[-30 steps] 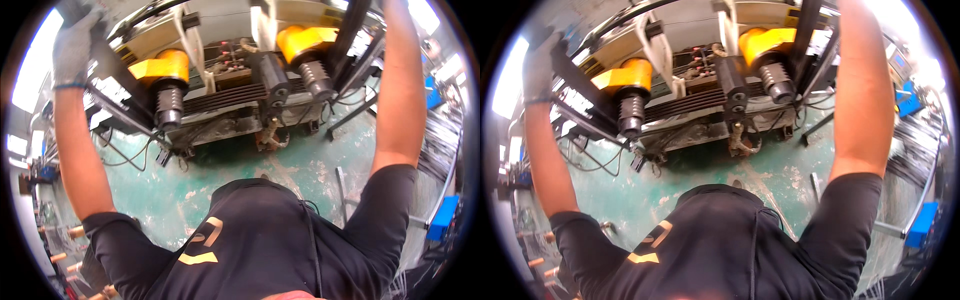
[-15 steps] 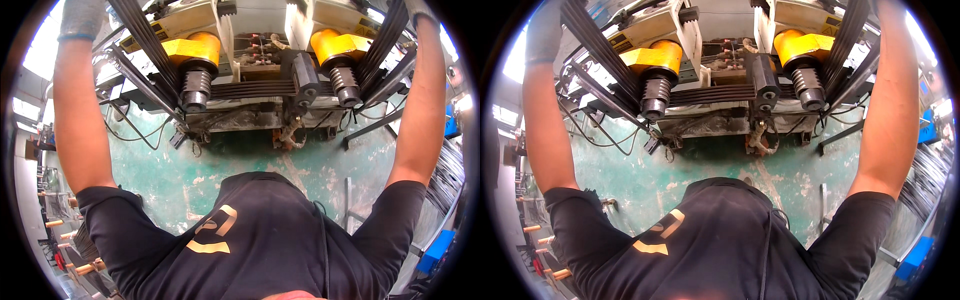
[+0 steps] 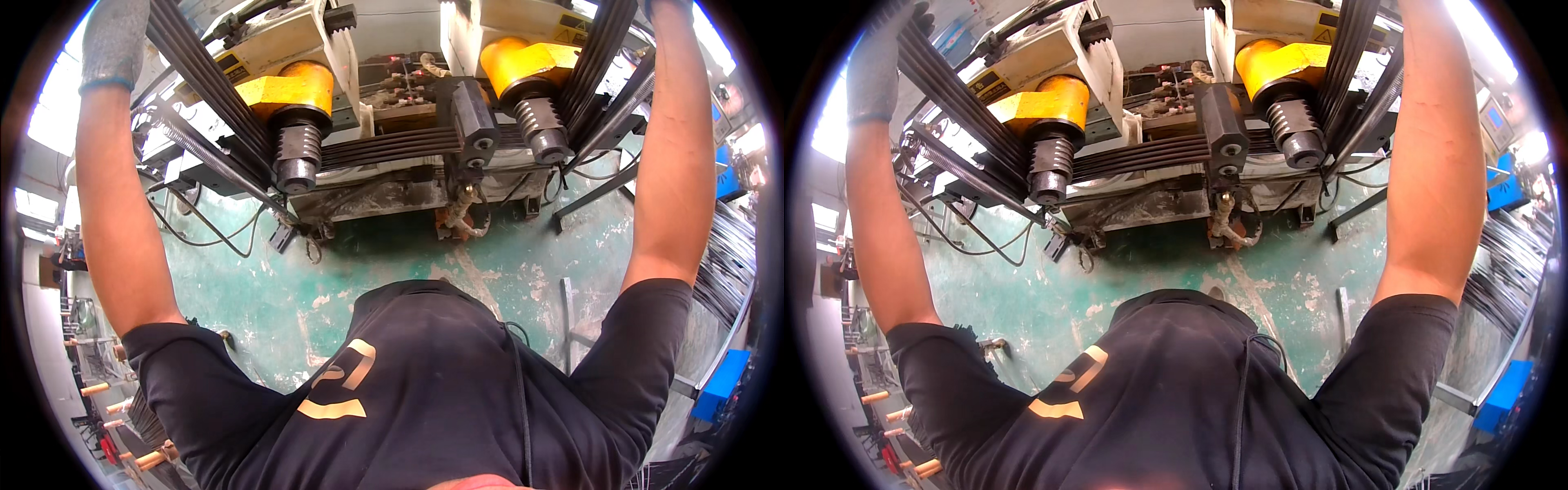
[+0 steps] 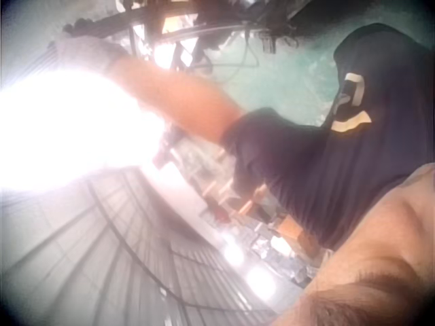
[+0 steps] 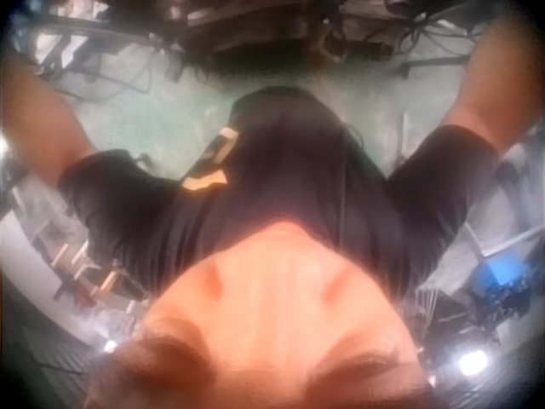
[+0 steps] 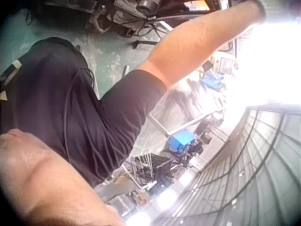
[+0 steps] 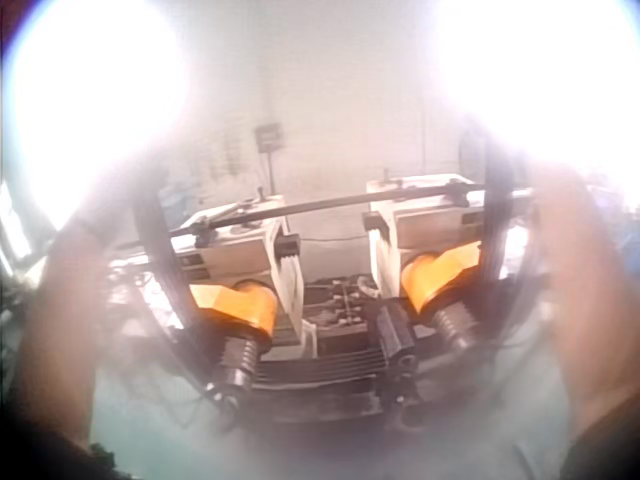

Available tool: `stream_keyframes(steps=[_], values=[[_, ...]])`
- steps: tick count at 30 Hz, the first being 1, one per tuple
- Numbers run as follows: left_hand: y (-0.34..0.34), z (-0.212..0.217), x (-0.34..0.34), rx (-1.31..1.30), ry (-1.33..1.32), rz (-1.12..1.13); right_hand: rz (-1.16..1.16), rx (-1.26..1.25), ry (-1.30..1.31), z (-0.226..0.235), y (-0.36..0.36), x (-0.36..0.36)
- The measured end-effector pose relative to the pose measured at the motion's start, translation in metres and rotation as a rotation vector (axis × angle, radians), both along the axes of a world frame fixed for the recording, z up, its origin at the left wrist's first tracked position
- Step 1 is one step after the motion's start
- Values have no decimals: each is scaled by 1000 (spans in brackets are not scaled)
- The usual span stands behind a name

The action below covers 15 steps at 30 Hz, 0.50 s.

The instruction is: The person picks up bundles of long metal rods from a rack and places them into a bending machine. They operate the machine to bend the rods into a curved shape, then remove the finished pieces and place them on a nearby rack. The process is repeated for multiple bundles of rods.

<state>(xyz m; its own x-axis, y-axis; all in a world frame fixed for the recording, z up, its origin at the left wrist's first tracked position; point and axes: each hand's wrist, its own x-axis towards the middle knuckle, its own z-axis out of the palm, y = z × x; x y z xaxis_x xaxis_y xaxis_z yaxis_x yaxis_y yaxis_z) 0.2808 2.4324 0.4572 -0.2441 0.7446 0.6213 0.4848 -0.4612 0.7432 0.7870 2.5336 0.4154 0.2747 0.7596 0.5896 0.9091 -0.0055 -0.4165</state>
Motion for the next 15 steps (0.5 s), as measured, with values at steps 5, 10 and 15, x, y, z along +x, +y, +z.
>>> stream_keyframes(steps=[5,10,15], values=[[0,3,-3,-12,-1,9,18,4,0,-3,-3,-5],[-2,5,-30,-73,341,146,27,13,-13,-4,-6,-8],[8,-28,-59,-202,99,68,45,16,-29,-11,-2,-6]])
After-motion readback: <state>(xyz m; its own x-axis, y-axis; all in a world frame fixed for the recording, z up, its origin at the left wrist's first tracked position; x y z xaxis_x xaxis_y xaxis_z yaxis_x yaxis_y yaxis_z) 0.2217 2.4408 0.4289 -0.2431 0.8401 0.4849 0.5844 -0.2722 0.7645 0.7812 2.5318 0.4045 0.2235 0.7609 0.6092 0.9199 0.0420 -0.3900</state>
